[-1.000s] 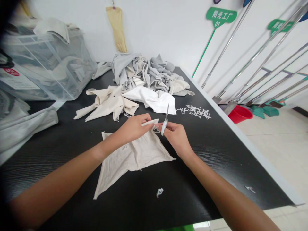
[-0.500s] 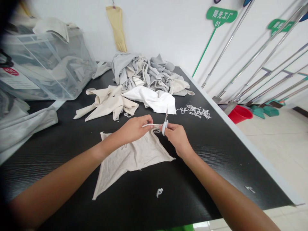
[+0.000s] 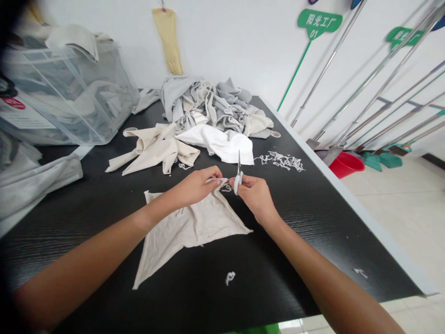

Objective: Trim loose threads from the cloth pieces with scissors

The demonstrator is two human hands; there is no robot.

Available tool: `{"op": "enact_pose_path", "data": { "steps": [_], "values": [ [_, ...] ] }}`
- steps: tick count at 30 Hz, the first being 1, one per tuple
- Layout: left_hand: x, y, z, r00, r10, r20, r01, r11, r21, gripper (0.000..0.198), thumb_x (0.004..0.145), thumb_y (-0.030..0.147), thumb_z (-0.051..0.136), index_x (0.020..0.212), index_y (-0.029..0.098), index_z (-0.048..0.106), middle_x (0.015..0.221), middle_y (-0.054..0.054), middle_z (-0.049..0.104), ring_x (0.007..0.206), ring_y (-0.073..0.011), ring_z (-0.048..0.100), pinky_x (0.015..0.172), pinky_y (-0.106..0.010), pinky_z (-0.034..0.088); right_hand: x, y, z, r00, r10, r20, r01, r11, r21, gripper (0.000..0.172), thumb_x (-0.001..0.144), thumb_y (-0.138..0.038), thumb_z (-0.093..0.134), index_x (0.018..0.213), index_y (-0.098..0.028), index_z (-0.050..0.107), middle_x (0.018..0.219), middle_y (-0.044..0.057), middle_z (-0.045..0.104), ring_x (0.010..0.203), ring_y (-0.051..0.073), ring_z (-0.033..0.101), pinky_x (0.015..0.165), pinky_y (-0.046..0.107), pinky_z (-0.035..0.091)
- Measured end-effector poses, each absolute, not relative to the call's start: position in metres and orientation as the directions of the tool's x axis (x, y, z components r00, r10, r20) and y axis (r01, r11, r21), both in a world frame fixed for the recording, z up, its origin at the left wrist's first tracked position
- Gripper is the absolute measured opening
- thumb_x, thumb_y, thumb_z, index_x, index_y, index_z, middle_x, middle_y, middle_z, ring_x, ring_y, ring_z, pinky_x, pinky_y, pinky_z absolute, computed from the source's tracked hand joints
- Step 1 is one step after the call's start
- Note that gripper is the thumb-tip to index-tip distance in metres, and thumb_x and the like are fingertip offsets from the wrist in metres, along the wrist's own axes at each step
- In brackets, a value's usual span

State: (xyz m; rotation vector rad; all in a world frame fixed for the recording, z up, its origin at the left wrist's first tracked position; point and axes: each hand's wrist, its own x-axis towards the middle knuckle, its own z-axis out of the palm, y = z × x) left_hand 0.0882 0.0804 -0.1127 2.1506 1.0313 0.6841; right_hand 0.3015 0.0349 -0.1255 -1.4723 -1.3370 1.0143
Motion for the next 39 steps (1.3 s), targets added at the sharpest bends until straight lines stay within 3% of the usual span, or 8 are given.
{"op": "enact_pose_path", "data": {
  "steps": [10,17,21,27,33,39],
  "values": [
    [0.092,0.086,-0.113,0.515,0.841,0.166,0.386,-0.4,0.831,0.017,0.095,0.033,0.061,0.099,0.022,0.073,0.104,-0.002,0.078,0.101,-0.0211,0.07,0.095,-0.031,0.049,0.299,0.033,-0.12,0.076,0.997,-0.023,0.251,-0.041,-0.967,0.043,0.079,-0.052,0.084,0.096,-0.013,0.084,0.061,-0.001,0.057,0.059,0.013,0.043,0.056,0.028,0.034],
    [0.085,0.095,-0.109,0.547,0.832,0.094,0.296,-0.296,0.908,0.022,0.094,0.029,0.059,0.108,0.017,0.071,0.106,-0.005,0.076,0.095,-0.0185,0.068,0.084,-0.028,0.05,0.297,0.034,-0.115,0.053,0.996,-0.074,0.204,-0.083,-0.975,0.046,0.076,-0.054,0.087,0.096,-0.013,0.084,0.054,-0.005,0.045,0.055,0.011,0.036,0.054,0.028,0.03],
    [0.086,0.093,-0.11,0.538,0.831,0.14,0.246,-0.314,0.917,0.021,0.09,0.023,0.063,0.109,0.017,0.068,0.106,-0.005,0.075,0.092,-0.0172,0.069,0.08,-0.027,0.05,0.295,0.033,-0.114,0.042,0.993,-0.107,0.175,-0.112,-0.978,0.052,0.074,-0.057,0.088,0.098,-0.012,0.084,0.054,-0.005,0.045,0.054,0.01,0.032,0.052,0.028,0.027],
    [0.092,0.084,-0.107,0.527,0.814,0.243,0.251,-0.422,0.871,0.016,0.09,0.021,0.064,0.105,0.021,0.07,0.107,-0.002,0.077,0.101,-0.0185,0.07,0.092,-0.029,0.05,0.295,0.032,-0.115,0.049,0.995,-0.086,0.172,-0.093,-0.981,0.05,0.074,-0.056,0.088,0.098,-0.013,0.082,0.058,-0.004,0.047,0.054,0.009,0.024,0.05,0.028,0.016],
    [0.089,0.084,-0.107,0.573,0.807,0.143,0.351,-0.398,0.848,0.021,0.094,0.037,0.064,0.102,0.02,0.075,0.106,-0.003,0.078,0.1,-0.0207,0.07,0.088,-0.028,0.05,0.3,0.035,-0.117,0.111,0.994,-0.009,0.183,-0.03,-0.983,0.039,0.075,-0.048,0.088,0.093,-0.013,0.083,0.059,-0.004,0.049,0.055,0.009,0.03,0.053,0.028,0.026],
    [0.089,0.084,-0.104,0.594,0.798,0.102,0.35,-0.37,0.86,0.032,0.096,0.045,0.062,0.101,0.018,0.079,0.101,-0.005,0.079,0.097,-0.0221,0.071,0.086,-0.028,0.05,0.301,0.035,-0.12,0.066,0.997,0.041,0.245,0.024,-0.969,0.036,0.08,-0.046,0.084,0.095,-0.014,0.083,0.067,0.0,0.061,0.059,0.012,0.042,0.056,0.028,0.033]
  ]
}}
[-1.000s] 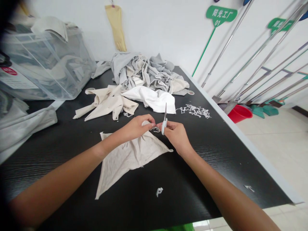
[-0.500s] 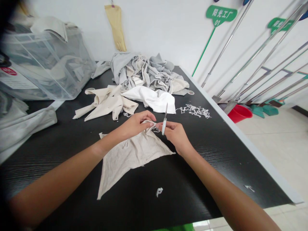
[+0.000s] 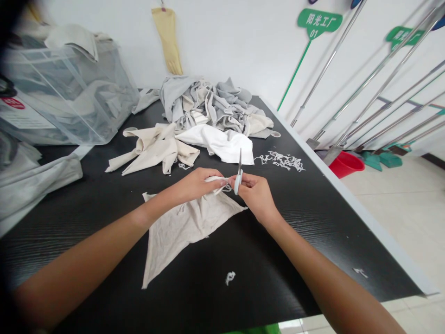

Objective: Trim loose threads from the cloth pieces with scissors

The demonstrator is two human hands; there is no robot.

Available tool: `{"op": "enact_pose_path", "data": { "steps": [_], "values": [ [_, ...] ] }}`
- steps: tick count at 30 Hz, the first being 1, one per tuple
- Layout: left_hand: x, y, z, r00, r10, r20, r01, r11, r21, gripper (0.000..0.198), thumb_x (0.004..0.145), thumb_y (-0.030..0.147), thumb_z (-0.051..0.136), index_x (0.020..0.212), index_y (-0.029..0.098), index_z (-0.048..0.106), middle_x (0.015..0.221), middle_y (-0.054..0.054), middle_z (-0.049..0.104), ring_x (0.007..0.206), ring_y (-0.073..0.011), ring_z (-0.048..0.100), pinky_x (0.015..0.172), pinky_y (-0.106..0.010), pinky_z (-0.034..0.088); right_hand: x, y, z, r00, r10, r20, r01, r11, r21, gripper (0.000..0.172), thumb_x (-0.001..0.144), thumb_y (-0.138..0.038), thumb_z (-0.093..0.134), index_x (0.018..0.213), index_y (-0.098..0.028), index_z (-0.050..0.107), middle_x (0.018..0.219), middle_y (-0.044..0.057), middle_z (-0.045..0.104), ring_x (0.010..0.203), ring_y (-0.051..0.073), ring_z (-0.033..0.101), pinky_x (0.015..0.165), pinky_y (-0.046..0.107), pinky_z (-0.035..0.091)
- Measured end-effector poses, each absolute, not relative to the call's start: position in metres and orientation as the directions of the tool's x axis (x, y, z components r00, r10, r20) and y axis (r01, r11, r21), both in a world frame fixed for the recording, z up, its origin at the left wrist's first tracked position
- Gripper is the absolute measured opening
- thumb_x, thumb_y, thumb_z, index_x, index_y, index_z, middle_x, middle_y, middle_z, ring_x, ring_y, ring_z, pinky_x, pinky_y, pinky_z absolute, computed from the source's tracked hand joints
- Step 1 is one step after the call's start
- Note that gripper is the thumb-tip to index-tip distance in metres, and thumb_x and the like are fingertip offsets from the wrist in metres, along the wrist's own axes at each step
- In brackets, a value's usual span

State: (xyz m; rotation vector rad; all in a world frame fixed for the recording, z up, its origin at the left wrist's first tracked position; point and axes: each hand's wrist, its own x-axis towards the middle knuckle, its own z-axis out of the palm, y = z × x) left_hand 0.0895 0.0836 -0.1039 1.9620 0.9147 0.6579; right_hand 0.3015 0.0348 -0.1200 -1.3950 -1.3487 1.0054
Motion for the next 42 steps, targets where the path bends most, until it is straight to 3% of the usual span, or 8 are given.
{"op": "enact_pose_path", "data": {
  "steps": [3,8,16,19,25,34,42],
  "values": [
    [0.09,0.084,-0.102,0.583,0.809,0.079,0.331,-0.325,0.886,0.033,0.095,0.045,0.064,0.099,0.016,0.08,0.096,-0.005,0.079,0.093,-0.022,0.071,0.083,-0.028,0.05,0.301,0.034,-0.12,0.047,0.997,0.068,0.236,0.055,-0.97,0.034,0.08,-0.045,0.084,0.096,-0.015,0.083,0.073,0.002,0.067,0.064,0.014,0.05,0.059,0.027,0.037],
    [0.086,0.092,-0.104,0.57,0.801,0.184,0.209,-0.357,0.91,0.027,0.092,0.042,0.068,0.095,0.016,0.077,0.097,-0.004,0.077,0.094,-0.0206,0.069,0.086,-0.029,0.049,0.302,0.032,-0.111,0.062,0.991,0.115,0.284,0.093,-0.954,0.036,0.082,-0.049,0.083,0.095,-0.015,0.083,0.08,0.005,0.072,0.069,0.017,0.057,0.062,0.028,0.042],
    [0.078,0.097,-0.101,0.583,0.79,0.19,0.165,-0.345,0.924,0.037,0.1,0.05,0.058,0.092,0.016,0.071,0.082,-0.002,0.068,0.078,-0.0167,0.06,0.075,-0.028,0.045,0.307,0.029,-0.102,-0.093,0.989,0.115,0.521,0.147,-0.841,0.045,0.088,-0.061,0.074,0.084,-0.016,0.077,0.065,-0.001,0.055,0.06,0.013,0.042,0.054,0.029,0.026],
    [0.075,0.096,-0.094,0.588,0.796,0.144,0.179,-0.302,0.936,0.037,0.099,0.051,0.059,0.092,0.016,0.068,0.077,0.0,0.062,0.07,-0.0138,0.053,0.068,-0.027,0.041,0.311,0.03,-0.102,-0.143,0.984,0.103,0.59,0.168,-0.79,0.049,0.09,-0.065,0.071,0.078,-0.017,0.073,0.065,-0.001,0.051,0.061,0.014,0.04,0.055,0.029,0.026],
    [0.072,0.095,-0.085,0.629,0.752,0.195,0.145,-0.36,0.922,0.034,0.1,0.048,0.057,0.097,0.016,0.069,0.1,-0.005,0.068,0.09,-0.0178,0.059,0.08,-0.028,0.046,0.314,0.029,-0.097,-0.26,0.965,0.031,0.649,0.198,-0.735,0.052,0.094,-0.066,0.064,0.077,-0.017,0.068,0.068,-0.002,0.048,0.064,0.014,0.039,0.057,0.029,0.026],
    [0.074,0.099,-0.093,0.634,0.727,0.265,0.141,-0.446,0.884,0.035,0.103,0.048,0.053,0.098,0.017,0.069,0.102,-0.006,0.07,0.1,-0.0216,0.063,0.093,-0.032,0.046,0.317,0.031,-0.099,-0.322,0.947,0.003,0.687,0.236,-0.688,0.049,0.097,-0.06,0.059,0.075,-0.017,0.063,0.068,-0.002,0.046,0.065,0.014,0.038,0.059,0.029,0.027],
    [0.075,0.103,-0.099,0.64,0.703,0.31,0.123,-0.492,0.862,0.034,0.104,0.046,0.052,0.099,0.018,0.069,0.1,-0.004,0.07,0.099,-0.0203,0.064,0.093,-0.031,0.046,0.316,0.032,-0.103,-0.342,0.94,0.014,0.687,0.26,-0.679,0.046,0.098,-0.056,0.059,0.073,-0.017,0.061,0.068,-0.003,0.047,0.066,0.014,0.04,0.06,0.029,0.028]
  ]
}}
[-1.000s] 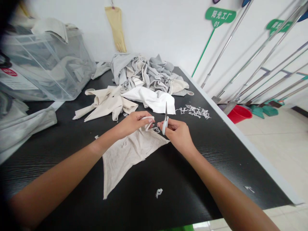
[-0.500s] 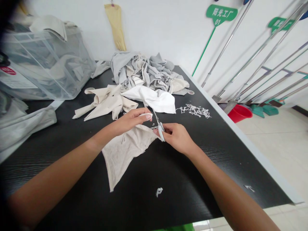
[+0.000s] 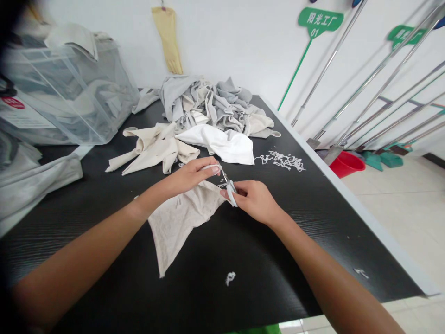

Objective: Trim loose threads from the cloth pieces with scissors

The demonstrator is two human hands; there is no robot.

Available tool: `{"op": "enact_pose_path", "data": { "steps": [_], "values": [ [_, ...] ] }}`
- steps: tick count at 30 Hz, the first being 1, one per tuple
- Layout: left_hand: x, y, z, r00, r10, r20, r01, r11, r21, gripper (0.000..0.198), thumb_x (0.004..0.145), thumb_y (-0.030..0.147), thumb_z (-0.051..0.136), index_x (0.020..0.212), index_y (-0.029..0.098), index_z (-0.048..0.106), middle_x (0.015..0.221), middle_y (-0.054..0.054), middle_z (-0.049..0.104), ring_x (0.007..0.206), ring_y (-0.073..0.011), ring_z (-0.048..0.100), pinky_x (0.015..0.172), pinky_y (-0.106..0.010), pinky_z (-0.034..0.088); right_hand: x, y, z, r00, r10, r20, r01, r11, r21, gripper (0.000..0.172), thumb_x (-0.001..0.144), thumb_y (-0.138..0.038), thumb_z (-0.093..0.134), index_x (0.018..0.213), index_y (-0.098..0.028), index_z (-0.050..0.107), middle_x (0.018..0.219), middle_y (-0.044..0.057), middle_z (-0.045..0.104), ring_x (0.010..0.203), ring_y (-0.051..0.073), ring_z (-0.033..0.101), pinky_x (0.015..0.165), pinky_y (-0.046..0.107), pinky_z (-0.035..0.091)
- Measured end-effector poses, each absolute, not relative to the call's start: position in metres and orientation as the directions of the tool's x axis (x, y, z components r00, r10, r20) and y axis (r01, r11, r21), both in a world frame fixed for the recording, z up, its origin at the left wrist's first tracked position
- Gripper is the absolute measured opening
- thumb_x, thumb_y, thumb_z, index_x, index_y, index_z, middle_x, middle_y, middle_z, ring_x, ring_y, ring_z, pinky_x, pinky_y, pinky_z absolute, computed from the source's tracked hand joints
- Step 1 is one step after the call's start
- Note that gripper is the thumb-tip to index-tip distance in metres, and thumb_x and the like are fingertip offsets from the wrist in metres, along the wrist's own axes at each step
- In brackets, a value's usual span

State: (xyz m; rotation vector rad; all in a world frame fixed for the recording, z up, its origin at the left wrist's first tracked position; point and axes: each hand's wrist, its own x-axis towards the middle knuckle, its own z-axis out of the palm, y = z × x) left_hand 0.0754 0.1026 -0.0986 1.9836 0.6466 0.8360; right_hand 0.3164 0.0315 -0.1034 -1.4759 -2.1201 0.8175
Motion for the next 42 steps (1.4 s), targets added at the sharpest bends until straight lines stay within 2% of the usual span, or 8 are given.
{"op": "enact_pose_path", "data": {
  "steps": [6,17,27,34,42],
  "values": [
    [0.077,0.103,-0.103,0.628,0.721,0.294,0.122,-0.464,0.878,0.036,0.104,0.049,0.052,0.1,0.018,0.07,0.102,-0.005,0.071,0.102,-0.0216,0.064,0.096,-0.033,0.047,0.313,0.03,-0.103,-0.321,0.947,0.019,0.717,0.256,-0.649,0.048,0.098,-0.057,0.058,0.07,-0.018,0.054,0.065,-0.003,0.044,0.064,0.013,0.039,0.058,0.028,0.026],
    [0.08,0.095,-0.096,0.619,0.739,0.266,0.148,-0.443,0.884,0.03,0.103,0.043,0.052,0.095,0.018,0.068,0.097,-0.004,0.07,0.098,-0.0207,0.063,0.093,-0.031,0.047,0.308,0.026,-0.095,-0.249,0.966,0.071,0.867,0.254,-0.429,0.056,0.098,-0.066,0.055,0.066,-0.02,0.053,0.058,-0.001,0.051,0.056,0.014,0.04,0.058,0.031,0.022],
    [0.08,0.094,-0.097,0.6,0.762,0.243,0.193,-0.433,0.88,0.031,0.101,0.044,0.053,0.094,0.018,0.068,0.095,-0.003,0.07,0.094,-0.0199,0.063,0.09,-0.031,0.046,0.309,0.026,-0.098,-0.241,0.966,0.093,0.889,0.258,-0.379,0.06,0.099,-0.069,0.051,0.066,-0.02,0.055,0.059,0.0,0.052,0.055,0.014,0.038,0.059,0.032,0.02],
    [0.08,0.093,-0.097,0.594,0.76,0.265,0.17,-0.441,0.881,0.032,0.103,0.045,0.051,0.091,0.018,0.065,0.093,-0.002,0.067,0.091,-0.0192,0.06,0.086,-0.03,0.045,0.309,0.027,-0.103,-0.236,0.966,0.11,0.867,0.26,-0.424,0.061,0.101,-0.068,0.046,0.064,-0.02,0.047,0.058,0.0,0.05,0.056,0.014,0.039,0.059,0.032,0.02],
    [0.084,0.087,-0.095,0.601,0.759,0.25,0.199,-0.445,0.873,0.028,0.102,0.043,0.052,0.092,0.02,0.064,0.091,-0.001,0.066,0.09,-0.0187,0.06,0.085,-0.029,0.045,0.306,0.024,-0.097,-0.233,0.97,0.074,0.88,0.242,-0.409,0.059,0.101,-0.069,0.048,0.067,-0.021,0.052,0.06,0.001,0.055,0.056,0.015,0.041,0.058,0.032,0.02]
  ]
}}
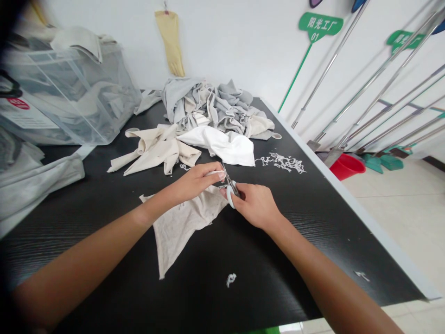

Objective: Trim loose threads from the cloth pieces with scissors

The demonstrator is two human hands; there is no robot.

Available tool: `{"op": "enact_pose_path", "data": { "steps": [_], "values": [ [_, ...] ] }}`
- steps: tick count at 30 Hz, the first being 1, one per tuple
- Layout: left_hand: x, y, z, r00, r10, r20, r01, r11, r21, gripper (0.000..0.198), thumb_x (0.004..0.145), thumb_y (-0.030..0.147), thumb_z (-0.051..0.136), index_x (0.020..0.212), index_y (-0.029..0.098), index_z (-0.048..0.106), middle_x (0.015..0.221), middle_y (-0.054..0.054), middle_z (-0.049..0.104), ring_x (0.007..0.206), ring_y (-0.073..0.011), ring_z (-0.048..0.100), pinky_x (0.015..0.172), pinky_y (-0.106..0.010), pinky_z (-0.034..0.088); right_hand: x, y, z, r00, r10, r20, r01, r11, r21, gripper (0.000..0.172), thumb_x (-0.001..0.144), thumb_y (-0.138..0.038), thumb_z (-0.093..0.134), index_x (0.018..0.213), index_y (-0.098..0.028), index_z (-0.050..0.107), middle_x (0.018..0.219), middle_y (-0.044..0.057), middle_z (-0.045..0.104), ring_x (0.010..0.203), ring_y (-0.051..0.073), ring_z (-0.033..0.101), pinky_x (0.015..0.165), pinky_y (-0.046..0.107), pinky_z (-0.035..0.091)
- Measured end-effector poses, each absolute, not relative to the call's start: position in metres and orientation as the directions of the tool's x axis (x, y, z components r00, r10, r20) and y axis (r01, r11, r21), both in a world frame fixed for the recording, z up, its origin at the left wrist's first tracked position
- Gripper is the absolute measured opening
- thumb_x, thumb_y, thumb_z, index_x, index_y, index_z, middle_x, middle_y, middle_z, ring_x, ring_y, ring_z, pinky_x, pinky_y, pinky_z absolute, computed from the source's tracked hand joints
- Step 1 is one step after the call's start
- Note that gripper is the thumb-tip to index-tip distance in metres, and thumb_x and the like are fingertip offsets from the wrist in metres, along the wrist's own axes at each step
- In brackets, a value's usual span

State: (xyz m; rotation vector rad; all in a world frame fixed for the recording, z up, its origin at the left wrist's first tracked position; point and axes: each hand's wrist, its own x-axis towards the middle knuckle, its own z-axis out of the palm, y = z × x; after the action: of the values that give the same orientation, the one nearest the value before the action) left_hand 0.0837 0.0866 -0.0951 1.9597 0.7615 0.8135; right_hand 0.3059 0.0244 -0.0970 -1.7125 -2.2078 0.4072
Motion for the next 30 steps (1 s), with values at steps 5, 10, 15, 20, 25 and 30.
{"op": "enact_pose_path", "data": {
  "steps": [5,10,15,20,25,30],
  "values": [
    [0.0822,0.0897,-0.0975,0.588,0.771,0.244,0.205,-0.435,0.877,0.029,0.102,0.043,0.051,0.094,0.02,0.066,0.093,-0.002,0.067,0.091,-0.0196,0.061,0.086,-0.03,0.046,0.3065,0.0266,-0.102,-0.217,0.971,0.096,0.853,0.237,-0.466,0.064,0.1,-0.071,0.047,0.062,-0.02,0.046,0.058,0.0,0.048,0.057,0.014,0.04,0.057,0.032,0.021],
    [0.0837,0.0877,-0.098,0.591,0.767,0.251,0.201,-0.441,0.875,0.027,0.101,0.042,0.052,0.092,0.02,0.065,0.092,-0.001,0.066,0.09,-0.0186,0.06,0.084,-0.028,0.046,0.3068,0.025,-0.102,-0.239,0.97,0.033,0.83,0.222,-0.512,0.058,0.101,-0.067,0.047,0.068,-0.02,0.055,0.062,-0.001,0.052,0.061,0.015,0.044,0.059,0.031,0.026],
    [0.0862,0.0825,-0.0968,0.63,0.745,0.22,0.205,-0.432,0.878,0.029,0.102,0.042,0.05,0.094,0.02,0.068,0.095,-0.002,0.07,0.093,-0.0196,0.064,0.088,-0.029,0.048,0.307,0.0254,-0.103,-0.231,0.972,0.034,0.808,0.211,-0.55,0.06,0.101,-0.07,0.047,0.068,-0.02,0.055,0.064,0.0,0.052,0.061,0.016,0.044,0.059,0.03,0.026],
    [0.0846,0.085,-0.0991,0.597,0.77,0.227,0.222,-0.431,0.875,0.028,0.101,0.041,0.051,0.094,0.02,0.068,0.093,-0.002,0.069,0.091,-0.0195,0.063,0.085,-0.029,0.047,0.3086,0.0286,-0.1058,-0.133,0.989,0.061,0.755,0.142,-0.64,0.065,0.096,-0.076,0.05,0.065,-0.019,0.051,0.062,0.0,0.042,0.061,0.015,0.037,0.055,0.031,0.022],
    [0.0832,0.0887,-0.1015,0.573,0.786,0.234,0.23,-0.428,0.874,0.027,0.101,0.042,0.051,0.092,0.021,0.065,0.09,-0.001,0.066,0.088,-0.019,0.06,0.082,-0.029,0.045,0.3087,0.0271,-0.1,-0.167,0.986,0.007,0.71,0.125,-0.693,0.062,0.097,-0.074,0.051,0.068,-0.019,0.053,0.064,0.0,0.047,0.063,0.016,0.041,0.057,0.029,0.027],
    [0.0824,0.0913,-0.1021,0.558,0.786,0.265,0.195,-0.435,0.879,0.028,0.102,0.043,0.051,0.091,0.02,0.062,0.09,0.0,0.064,0.088,-0.0181,0.058,0.083,-0.028,0.043,0.309,0.0271,-0.0974,-0.237,0.971,-0.009,0.784,0.186,-0.593,0.06,0.099,-0.071,0.048,0.076,-0.019,0.067,0.067,0.002,0.059,0.065,0.018,0.049,0.059,0.03,0.03]
  ]
}}
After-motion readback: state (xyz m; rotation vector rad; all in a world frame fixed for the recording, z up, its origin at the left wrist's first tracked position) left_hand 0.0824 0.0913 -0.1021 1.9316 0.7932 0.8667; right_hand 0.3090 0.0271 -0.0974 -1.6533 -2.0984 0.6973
